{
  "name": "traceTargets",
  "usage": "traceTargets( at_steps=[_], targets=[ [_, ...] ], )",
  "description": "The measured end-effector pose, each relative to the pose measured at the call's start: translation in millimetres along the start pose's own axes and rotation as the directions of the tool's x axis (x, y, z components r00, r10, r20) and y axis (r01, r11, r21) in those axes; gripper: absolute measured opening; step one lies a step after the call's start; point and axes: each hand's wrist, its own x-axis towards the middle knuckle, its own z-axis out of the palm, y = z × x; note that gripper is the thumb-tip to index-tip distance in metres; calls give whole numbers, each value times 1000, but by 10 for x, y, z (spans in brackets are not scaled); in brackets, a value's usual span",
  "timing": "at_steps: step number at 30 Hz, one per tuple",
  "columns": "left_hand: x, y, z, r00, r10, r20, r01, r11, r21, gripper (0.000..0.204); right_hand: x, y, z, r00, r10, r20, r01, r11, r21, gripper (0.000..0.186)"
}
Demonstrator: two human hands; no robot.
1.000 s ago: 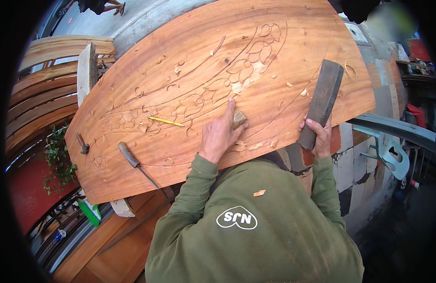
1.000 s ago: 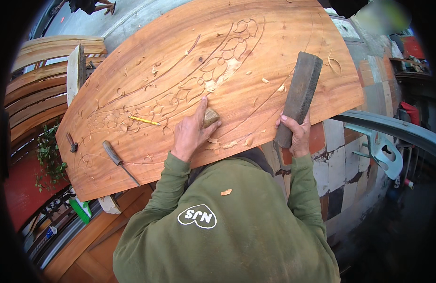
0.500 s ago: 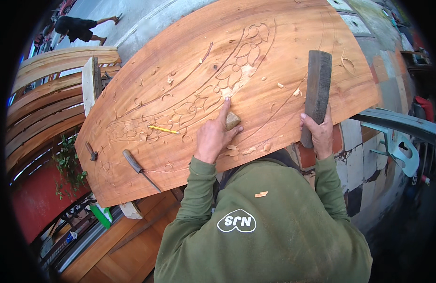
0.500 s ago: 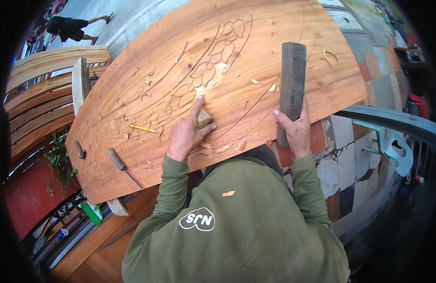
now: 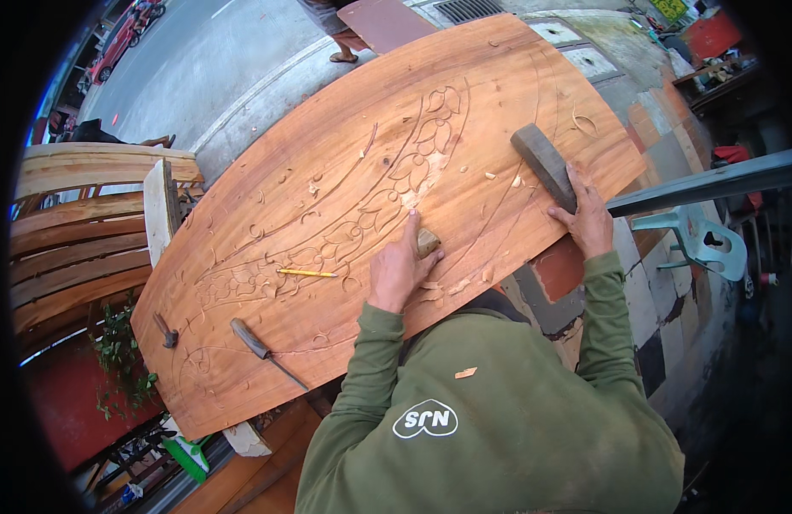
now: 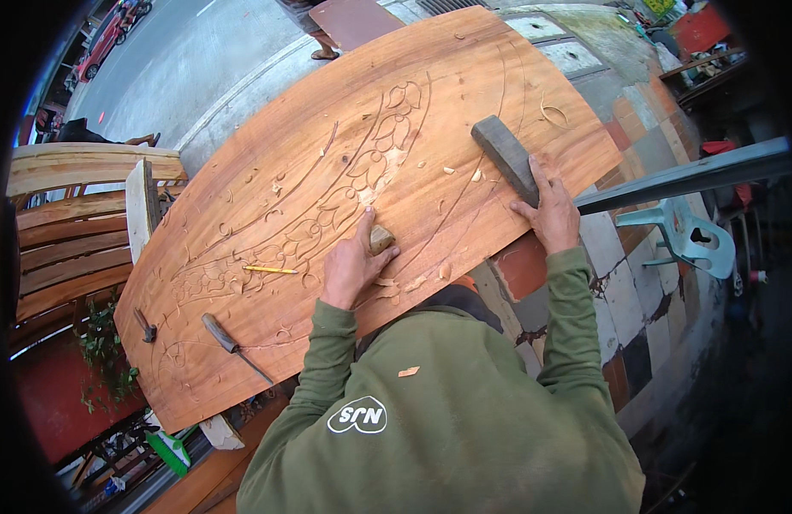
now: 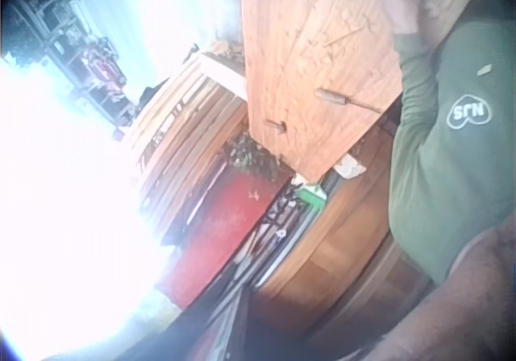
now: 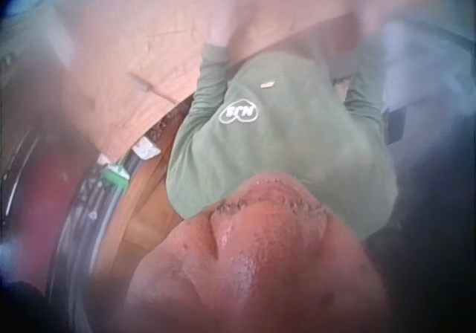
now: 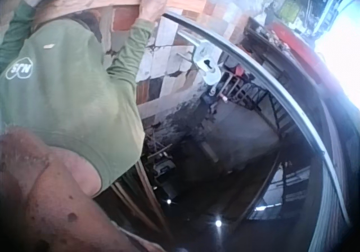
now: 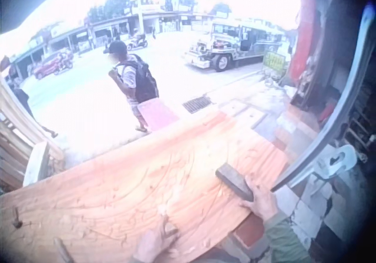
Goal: The person carves decorative floral patterns into a large wooden board using a chisel and a wooden mallet. The person repeatedly strikes the chisel with the mallet to remove wood shavings and define the engraved lines.
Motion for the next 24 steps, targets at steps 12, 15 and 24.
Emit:
traceTargets(
  at_steps=[12, 15, 24],
  targets=[
    [-198, -282, 86, 983, 155, -104, -152, 988, 34, 90, -60, -49, 317, 989, -25, -144, 35, 997, 66, 108],
    [-109, -206, 173, 974, 202, -103, -201, 979, 20, 90, -107, 37, 251, 988, 46, -148, -38, 998, 52, 110],
    [-181, -191, 216, 939, 280, -202, -275, 960, 54, 86, -112, 53, 213, 992, -10, -125, 20, 997, 79, 111]
  ],
)
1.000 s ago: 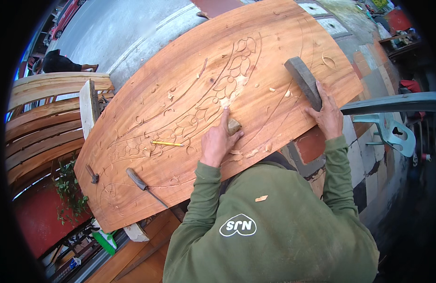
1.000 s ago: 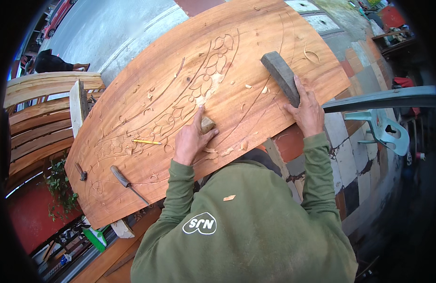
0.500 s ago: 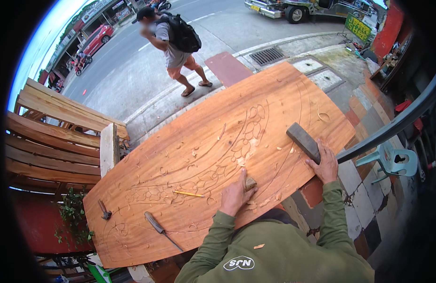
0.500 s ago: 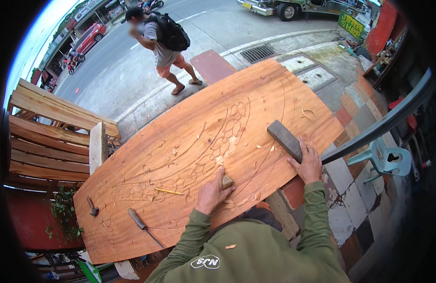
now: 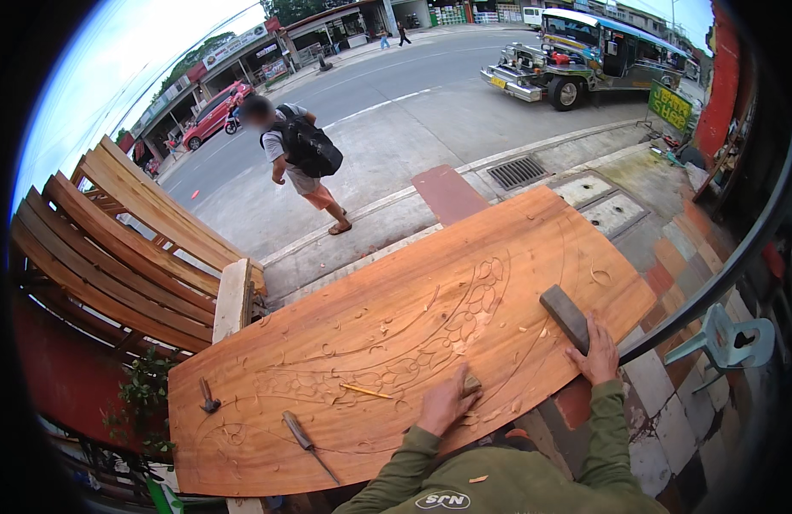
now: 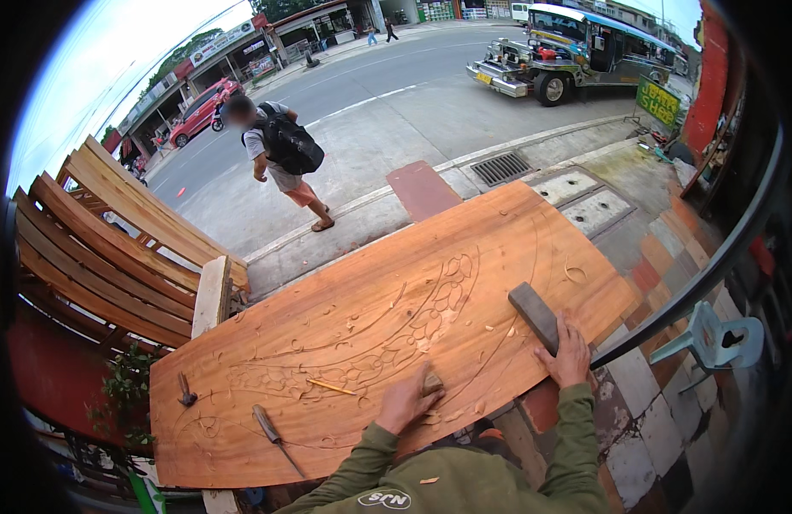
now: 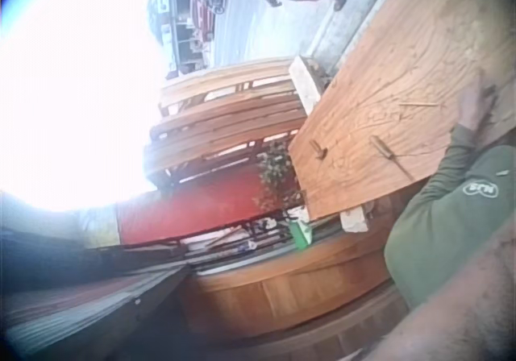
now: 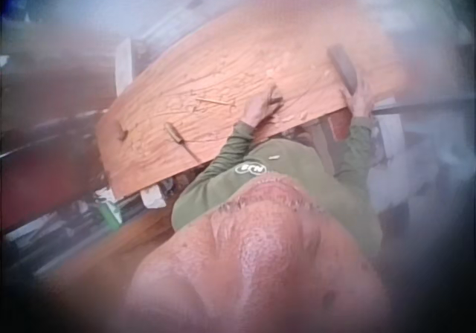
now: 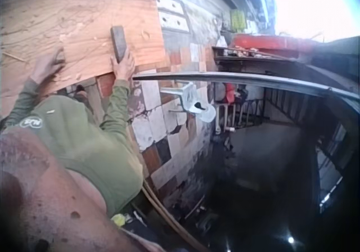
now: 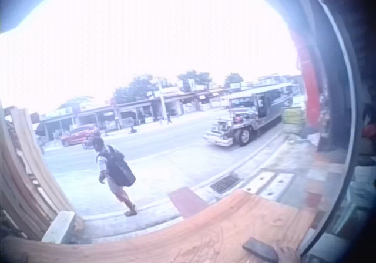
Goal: The person carves decorative floral patterns into a large wooden board using a chisel and a wooden mallet. The person repeatedly strikes the chisel with the mallet to remove wood shavings and define the engraved lines.
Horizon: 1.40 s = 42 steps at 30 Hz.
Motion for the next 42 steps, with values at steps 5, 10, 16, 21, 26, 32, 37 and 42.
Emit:
traceTargets(
  at_steps=[5, 10, 16, 21, 26, 32, 37, 42],
  targets=[
    [-181, 6, -105, 978, -164, -128, 174, 982, 67, 78, 153, 17, -314, 986, -3, 168, -13, 996, 93, 102],
    [-137, -351, -122, 909, -298, -291, 363, 909, 203, 74, 410, 341, -361, 943, -321, -88, 324, 946, 20, 94],
    [-73, -401, -423, 882, -359, -305, 456, 814, 359, 80, 361, -334, -1059, 930, -17, 367, 7, 1000, 28, 83],
    [725, -177, -577, 891, -84, -447, 236, 925, 297, 79, 789, 436, -1393, 996, -84, 24, 86, 993, -86, 74],
    [844, 652, -690, 938, -44, -344, 123, 970, 210, 70, 523, 620, -1640, 991, -136, 1, 135, 981, -139, 72],
    [889, 1231, -614, 976, 47, -212, -27, 995, 98, 76, -37, 356, -1892, 887, 279, 368, -268, 960, -82, 79],
    [1592, 1347, -800, 953, 95, -289, -65, 992, 111, 80, 750, 1141, -1738, 938, -201, -281, 132, 960, -247, 68],
    [861, 1393, -639, 987, 25, -158, -14, 997, 72, 81, -176, 686, -1887, 997, 25, -79, -37, 988, -147, 65]
  ],
)
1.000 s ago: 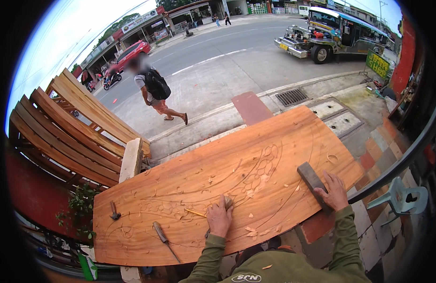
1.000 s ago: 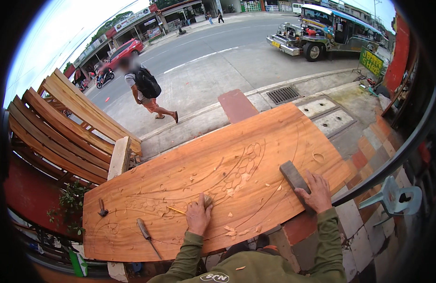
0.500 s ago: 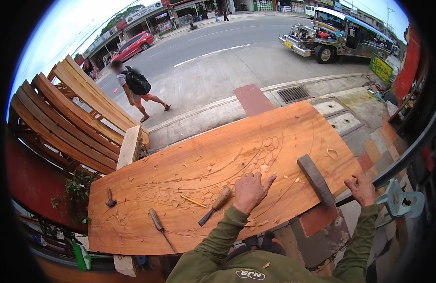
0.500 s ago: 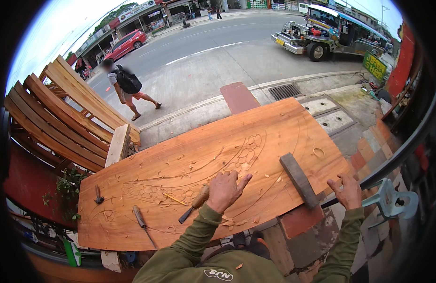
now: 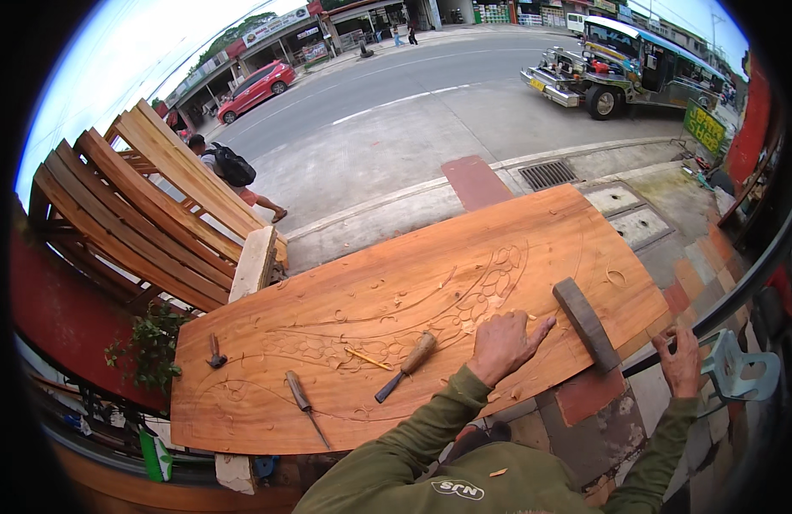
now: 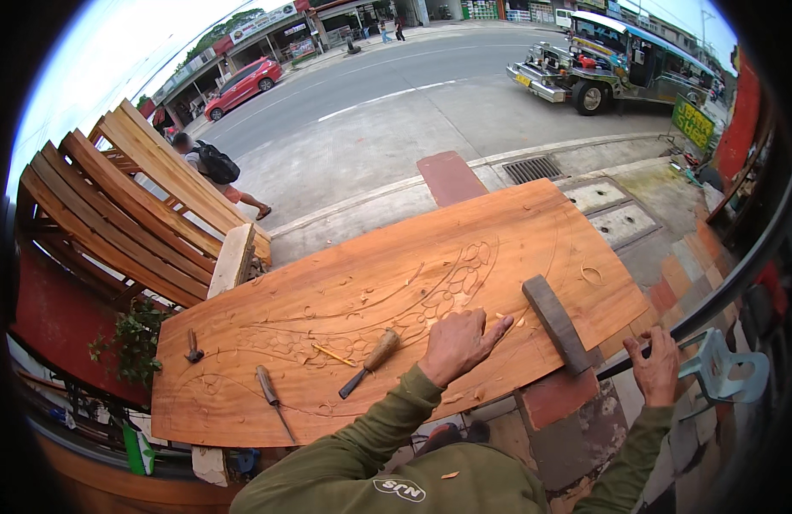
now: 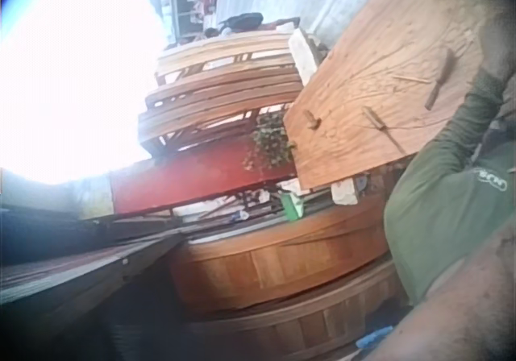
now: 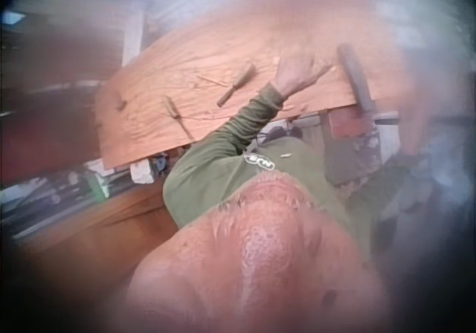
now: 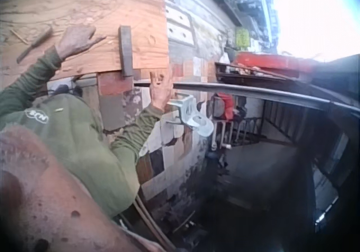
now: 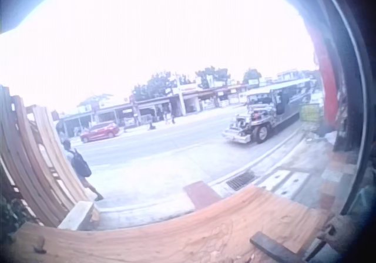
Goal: The person carves decorative floral patterns into a large wooden board using a chisel and a wooden mallet. The person repeatedly strikes the chisel with the mallet to remove wood shavings and define the engraved lines.
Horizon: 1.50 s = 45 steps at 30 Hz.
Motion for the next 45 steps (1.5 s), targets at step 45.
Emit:
traceTargets(
  at_steps=[45],
  targets=[
    [435, 1126, -177, 989, 146, -17, -147, 985, -88, 65, 656, -45, -241, 961, -171, -216, 158, 985, -76, 78]
  ],
)
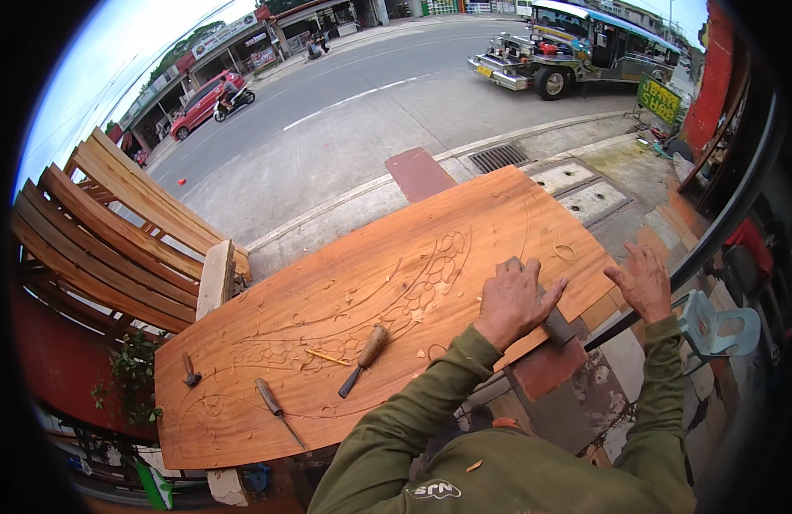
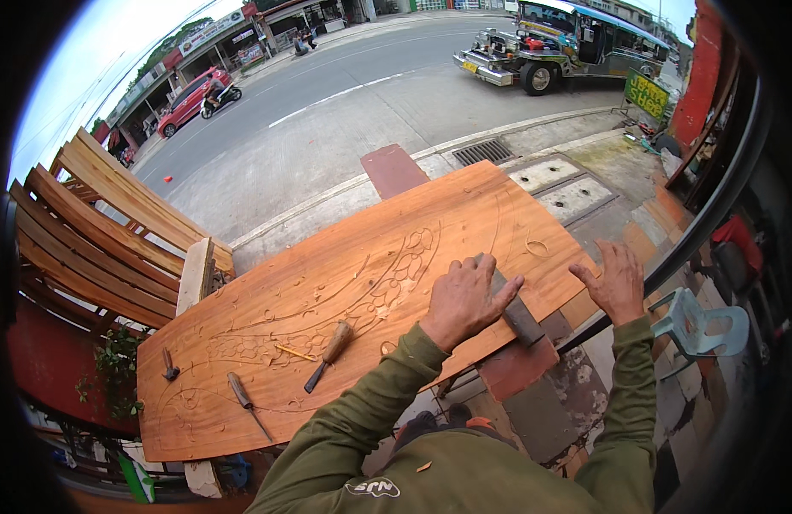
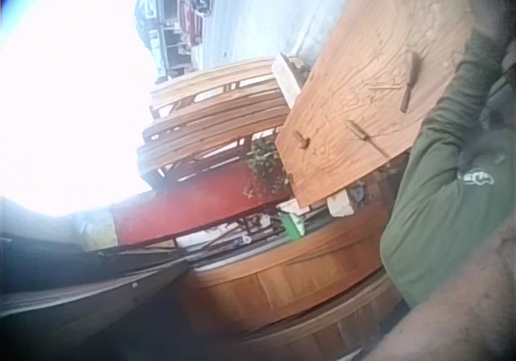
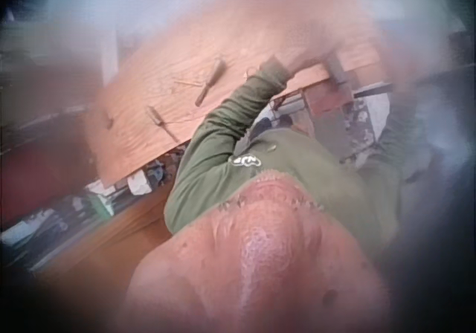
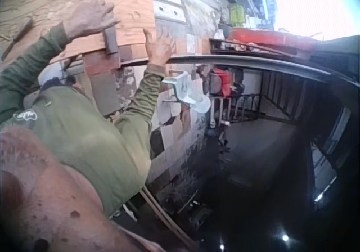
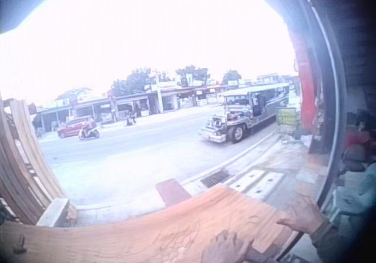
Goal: The person carves decorative floral patterns into a large wooden board using a chisel and a wooden mallet. The person repeatedly strikes the chisel with the mallet to remove wood shavings and define the engraved lines.
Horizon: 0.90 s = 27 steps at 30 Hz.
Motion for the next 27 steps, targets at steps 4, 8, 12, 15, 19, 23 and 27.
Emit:
traceTargets(
  at_steps=[4, 8, 12, 15, 19, 23, 27],
  targets=[
    [-189, 94, 186, 980, 196, -21, -197, 975, -99, 63, -1068, -223, -170, 936, 299, 186, -320, 943, 94, 76],
    [-282, -363, -262, 995, -39, -87, 46, 996, 81, 61, -634, -539, -109, 990, 130, 53, -137, 976, 167, 76],
    [-955, -1135, -523, 908, -333, -255, 387, 899, 205, 54, 339, -1121, 9, 983, -175, 48, 161, 965, 208, 74],
    [-1675, -1241, -436, 870, -465, -164, 491, 847, 203, 55, 110, -1527, 242, 926, -245, 286, 153, 939, 308, 74],
    [-1722, -1391, -824, 778, -583, -233, 619, 774, 131, 55, -57, -2321, 409, 841, -516, 163, 355, 753, 554, 80],
    [-1948, -1749, -1674, 636, -626, -451, 769, 562, 305, 54, 604, -3291, 404, 729, -684, 34, 562, 626, 541, 88],
    [-3100, -1415, -1691, 366, -788, -495, 924, 372, 92, 53, 138, -3969, 229, 491, -846, 207, 628, 509, 589, 88]
  ],
)
